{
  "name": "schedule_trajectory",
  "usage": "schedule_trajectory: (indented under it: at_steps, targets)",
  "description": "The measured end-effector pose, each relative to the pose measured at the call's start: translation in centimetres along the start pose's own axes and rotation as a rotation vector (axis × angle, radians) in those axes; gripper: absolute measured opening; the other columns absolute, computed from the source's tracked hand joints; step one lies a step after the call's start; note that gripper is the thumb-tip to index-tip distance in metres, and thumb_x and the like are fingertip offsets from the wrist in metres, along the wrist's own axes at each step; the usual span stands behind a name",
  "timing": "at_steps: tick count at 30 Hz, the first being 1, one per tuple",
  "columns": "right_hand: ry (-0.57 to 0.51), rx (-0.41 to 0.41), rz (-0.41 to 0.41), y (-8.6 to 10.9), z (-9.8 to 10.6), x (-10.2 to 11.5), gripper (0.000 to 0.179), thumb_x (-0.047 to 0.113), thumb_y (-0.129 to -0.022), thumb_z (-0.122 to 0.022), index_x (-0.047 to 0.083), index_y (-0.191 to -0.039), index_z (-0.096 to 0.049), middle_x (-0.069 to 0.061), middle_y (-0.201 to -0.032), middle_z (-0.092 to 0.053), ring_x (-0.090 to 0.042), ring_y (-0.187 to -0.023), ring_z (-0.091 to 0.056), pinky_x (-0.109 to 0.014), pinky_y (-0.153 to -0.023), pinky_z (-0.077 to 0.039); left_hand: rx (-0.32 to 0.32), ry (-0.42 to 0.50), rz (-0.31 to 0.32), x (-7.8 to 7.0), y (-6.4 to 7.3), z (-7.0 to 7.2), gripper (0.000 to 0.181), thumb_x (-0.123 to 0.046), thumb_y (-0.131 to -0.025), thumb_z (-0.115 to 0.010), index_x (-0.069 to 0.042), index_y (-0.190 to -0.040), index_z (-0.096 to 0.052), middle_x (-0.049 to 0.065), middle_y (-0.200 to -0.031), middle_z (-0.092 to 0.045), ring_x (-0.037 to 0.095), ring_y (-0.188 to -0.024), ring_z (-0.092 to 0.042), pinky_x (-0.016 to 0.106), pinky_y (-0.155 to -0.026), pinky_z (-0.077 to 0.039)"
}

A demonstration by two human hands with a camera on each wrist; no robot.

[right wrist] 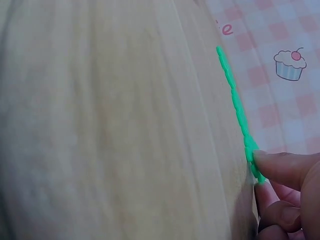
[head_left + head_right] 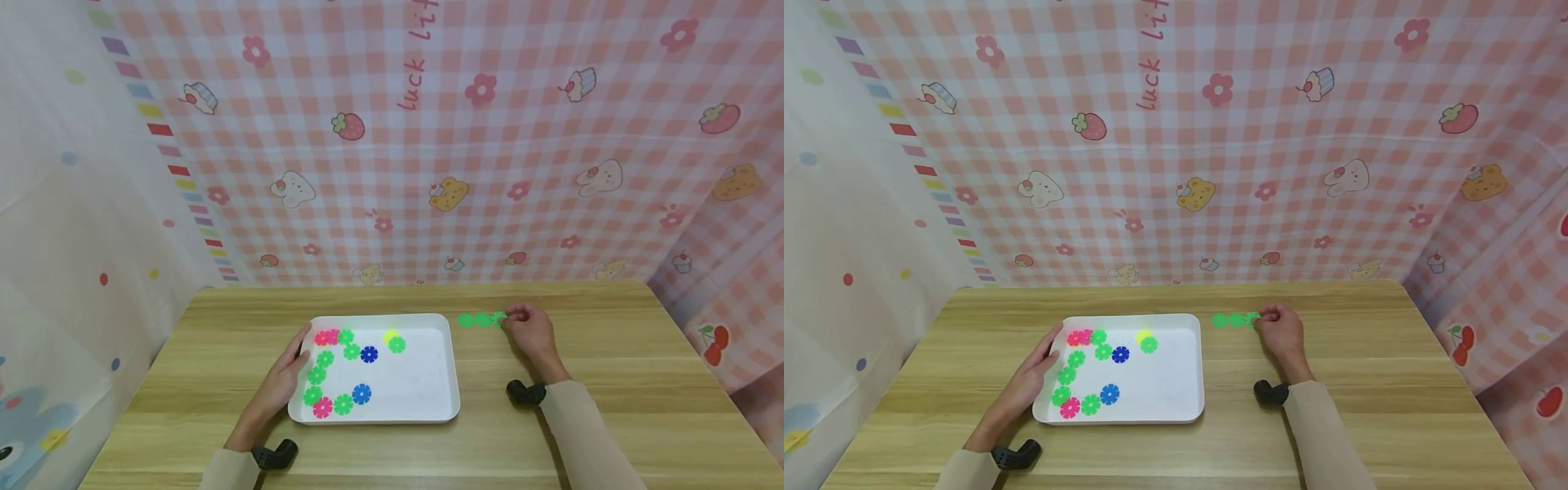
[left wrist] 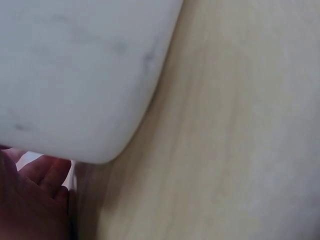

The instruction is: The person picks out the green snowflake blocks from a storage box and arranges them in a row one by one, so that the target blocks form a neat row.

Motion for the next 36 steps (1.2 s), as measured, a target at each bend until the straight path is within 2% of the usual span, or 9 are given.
schedule_trajectory:
  at_steps: [8,16,25,30,36]
  targets:
    - [0.02,-0.014,0.005,0.0,0.0,0.0,0.019,0.009,-0.091,-0.069,-0.002,-0.105,-0.065,-0.005,-0.087,-0.062,-0.015,-0.076,-0.054,-0.025,-0.065,-0.043,-0.002,-0.002,0.003,0.0,0.0,0.0,0.053,-0.017,-0.109,-0.027,-0.024,-0.16,-0.016,0.003,-0.167,-0.008,0.024,-0.154,0.0,0.052,-0.123,-0.001]
    - [0.014,0.01,-0.002,0.0,0.1,0.0,0.021,0.012,-0.09,-0.07,-0.001,-0.106,-0.065,-0.005,-0.088,-0.062,-0.015,-0.076,-0.053,-0.026,-0.065,-0.044,-0.004,-0.002,0.003,-0.3,0.1,0.0,0.053,-0.019,-0.109,-0.028,-0.024,-0.16,-0.015,0.002,-0.167,-0.008,0.024,-0.154,0.0,0.052,-0.123,0.0]
    - [-0.027,0.071,0.013,-0.2,0.3,0.2,0.026,0.011,-0.092,-0.067,-0.003,-0.113,-0.062,-0.008,-0.097,-0.064,-0.012,-0.082,-0.054,-0.02,-0.067,-0.045,0.005,-0.004,0.002,-0.3,0.1,0.0,0.053,-0.021,-0.109,-0.028,-0.024,-0.16,-0.014,0.003,-0.167,-0.006,0.025,-0.154,0.001,0.053,-0.123,-0.001]
    - [-0.056,0.136,0.048,0.0,-0.5,1.8,0.031,0.01,-0.093,-0.066,-0.004,-0.12,-0.061,-0.013,-0.106,-0.065,-0.012,-0.088,-0.056,-0.02,-0.068,-0.045,0.003,-0.003,-0.001,-0.1,0.1,0.1,0.053,-0.02,-0.109,-0.028,-0.024,-0.16,-0.015,0.003,-0.167,-0.007,0.024,-0.154,0.001,0.052,-0.123,-0.001]
    - [-0.073,0.25,0.104,0.7,-2.4,5.9,0.033,0.014,-0.094,-0.064,-0.002,-0.122,-0.06,-0.01,-0.103,-0.065,-0.02,-0.094,-0.059,-0.027,-0.077,-0.047,0.0,-0.007,-0.002,-0.2,0.0,0.0,0.053,-0.02,-0.109,-0.028,-0.024,-0.16,-0.015,0.003,-0.167,-0.007,0.024,-0.154,0.001,0.053,-0.123,-0.001]
Point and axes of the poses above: each hand's wrist, its own y-axis away from the middle knuckle, its own z-axis out of the back of the hand, x = y × z, the point moved 4 cm from there along -y, towards the middle knuckle
